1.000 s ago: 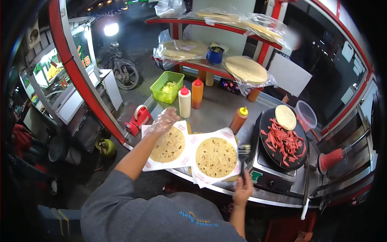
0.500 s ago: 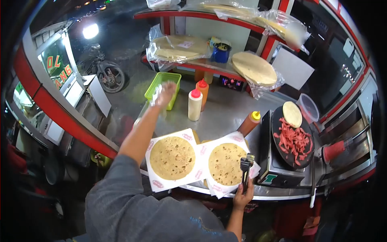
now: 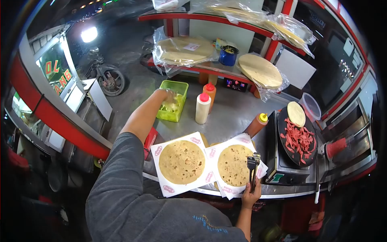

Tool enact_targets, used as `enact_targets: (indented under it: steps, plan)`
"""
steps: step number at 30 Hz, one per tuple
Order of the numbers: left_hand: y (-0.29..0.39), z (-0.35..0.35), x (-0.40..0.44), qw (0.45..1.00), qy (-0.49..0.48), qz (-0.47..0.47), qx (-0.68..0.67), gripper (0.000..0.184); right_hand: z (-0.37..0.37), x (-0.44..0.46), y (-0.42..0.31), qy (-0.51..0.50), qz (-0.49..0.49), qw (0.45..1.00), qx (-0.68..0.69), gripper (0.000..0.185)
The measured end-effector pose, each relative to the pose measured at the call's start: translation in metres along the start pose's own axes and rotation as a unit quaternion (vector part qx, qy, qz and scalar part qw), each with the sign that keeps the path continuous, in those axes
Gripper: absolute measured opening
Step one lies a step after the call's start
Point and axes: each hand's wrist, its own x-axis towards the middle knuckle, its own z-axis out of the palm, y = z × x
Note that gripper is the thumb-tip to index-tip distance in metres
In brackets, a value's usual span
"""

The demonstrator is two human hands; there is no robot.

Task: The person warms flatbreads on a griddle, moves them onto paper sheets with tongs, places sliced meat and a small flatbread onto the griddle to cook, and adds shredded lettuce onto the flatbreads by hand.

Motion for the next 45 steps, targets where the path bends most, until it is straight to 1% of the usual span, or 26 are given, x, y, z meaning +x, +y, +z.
enact_targets:
  steps: [3, 6, 8, 12, 15, 16, 19, 21, 23, 24, 25, 26, 27, 28, 29, 30, 31, 32, 33, 34, 35, 37, 40, 43, 44, 45]
  plan:
    - [-0.006, -0.034, -0.012, 0.986, 0.04, -0.08, -0.141, 0.08, -0.003, 0.005, -0.007, -0.028, -0.008, 1.0, 0.011, 0.045]
    - [0.005, -0.067, -0.051, 0.982, 0.099, -0.089, -0.132, 0.075, -0.005, 0.005, -0.005, -0.059, 0.001, 0.998, 0.009, 0.045]
    - [0.019, -0.079, -0.075, 0.962, 0.158, -0.139, -0.172, 0.072, -0.004, 0.003, -0.006, -0.061, -0.001, 0.998, 0.01, 0.045]
    - [0.02, -0.052, -0.059, 0.938, 0.231, -0.187, -0.18, 0.062, -0.004, 0.005, -0.008, -0.043, -0.019, 0.999, 0.009, 0.044]
    - [0.023, -0.042, -0.065, 0.894, 0.299, -0.221, -0.25, 0.055, -0.005, 0.007, -0.004, -0.035, -0.04, 0.999, 0.011, 0.045]
    - [0.017, -0.031, -0.058, 0.906, 0.269, -0.233, -0.228, 0.053, -0.004, 0.005, -0.003, -0.032, -0.045, 0.998, 0.013, 0.046]
    - [-0.03, 0.017, -0.019, 0.933, 0.31, -0.145, -0.114, 0.045, -0.013, 0.006, -0.007, -0.064, -0.008, 0.996, 0.055, 0.046]
    - [0.005, -0.003, -0.061, 0.878, 0.391, -0.18, -0.207, 0.031, -0.014, 0.009, -0.004, -0.061, -0.025, 0.993, 0.094, 0.045]
    - [0.01, -0.009, -0.083, 0.875, 0.41, -0.144, -0.213, 0.04, -0.02, 0.008, 0.003, -0.077, -0.019, 0.989, 0.124, 0.045]
    - [0.015, -0.01, -0.09, 0.863, 0.421, -0.15, -0.236, 0.043, -0.023, 0.007, 0.008, -0.085, 0.002, 0.985, 0.151, 0.045]
    - [0.03, -0.007, -0.094, 0.852, 0.427, -0.154, -0.261, 0.045, -0.024, 0.006, 0.014, -0.084, 0.019, 0.979, 0.186, 0.044]
    - [0.067, -0.021, -0.12, 0.845, 0.39, -0.113, -0.348, 0.045, -0.025, 0.004, 0.029, -0.094, 0.029, 0.974, 0.206, 0.043]
    - [0.108, -0.043, -0.15, 0.831, 0.345, -0.071, -0.43, 0.044, -0.03, 0.001, 0.037, -0.133, 0.111, 0.942, 0.287, 0.044]
    - [0.153, -0.049, -0.163, 0.812, 0.336, -0.025, -0.477, 0.042, -0.035, -0.002, 0.044, -0.158, 0.197, 0.898, 0.359, 0.045]
    - [0.19, -0.048, -0.168, 0.787, 0.329, 0.018, -0.521, 0.04, -0.04, 0.007, 0.04, -0.152, 0.212, 0.863, 0.434, 0.044]
    - [0.209, -0.029, -0.159, 0.804, 0.271, 0.009, -0.53, 0.037, -0.041, 0.01, 0.042, -0.135, 0.225, 0.841, 0.473, 0.043]
    - [0.272, -0.032, -0.176, 0.822, 0.299, 0.021, -0.485, 0.038, -0.043, 0.015, 0.044, -0.119, 0.237, 0.819, 0.51, 0.042]
    - [0.294, 0.008, -0.155, 0.811, 0.313, 0.059, -0.491, 0.041, -0.046, 0.019, 0.047, -0.123, 0.244, 0.817, 0.507, 0.042]
    - [0.332, 0.02, -0.152, 0.862, 0.288, 0.07, -0.411, 0.041, -0.049, 0.024, 0.05, -0.129, 0.248, 0.816, 0.507, 0.042]
    - [0.363, 0.045, -0.139, 0.872, 0.267, 0.113, -0.396, 0.037, -0.052, 0.029, 0.051, -0.137, 0.248, 0.818, 0.501, 0.043]
    - [0.389, 0.069, -0.129, 0.891, 0.312, 0.191, -0.268, 0.032, -0.055, 0.034, 0.05, -0.139, 0.247, 0.817, 0.503, 0.043]
    - [0.424, 0.124, -0.107, 0.905, 0.332, 0.232, -0.127, 0.049, -0.06, 0.04, 0.05, -0.147, 0.247, 0.813, 0.506, 0.044]
    - [0.469, 0.055, -0.169, 0.927, 0.208, 0.109, -0.291, 0.077, -0.064, 0.041, 0.055, -0.162, 0.259, 0.806, 0.507, 0.044]
    - [0.437, 0.064, -0.168, 0.92, 0.218, 0.207, -0.25, 0.103, -0.06, 0.035, 0.06, -0.154, 0.263, 0.814, 0.494, 0.044]
    - [0.425, 0.061, -0.172, 0.93, 0.194, 0.229, -0.212, 0.108, -0.058, 0.032, 0.06, -0.152, 0.253, 0.825, 0.481, 0.044]
    - [0.415, 0.062, -0.172, 0.933, 0.187, 0.234, -0.199, 0.106, -0.056, 0.029, 0.06, -0.148, 0.245, 0.836, 0.468, 0.044]
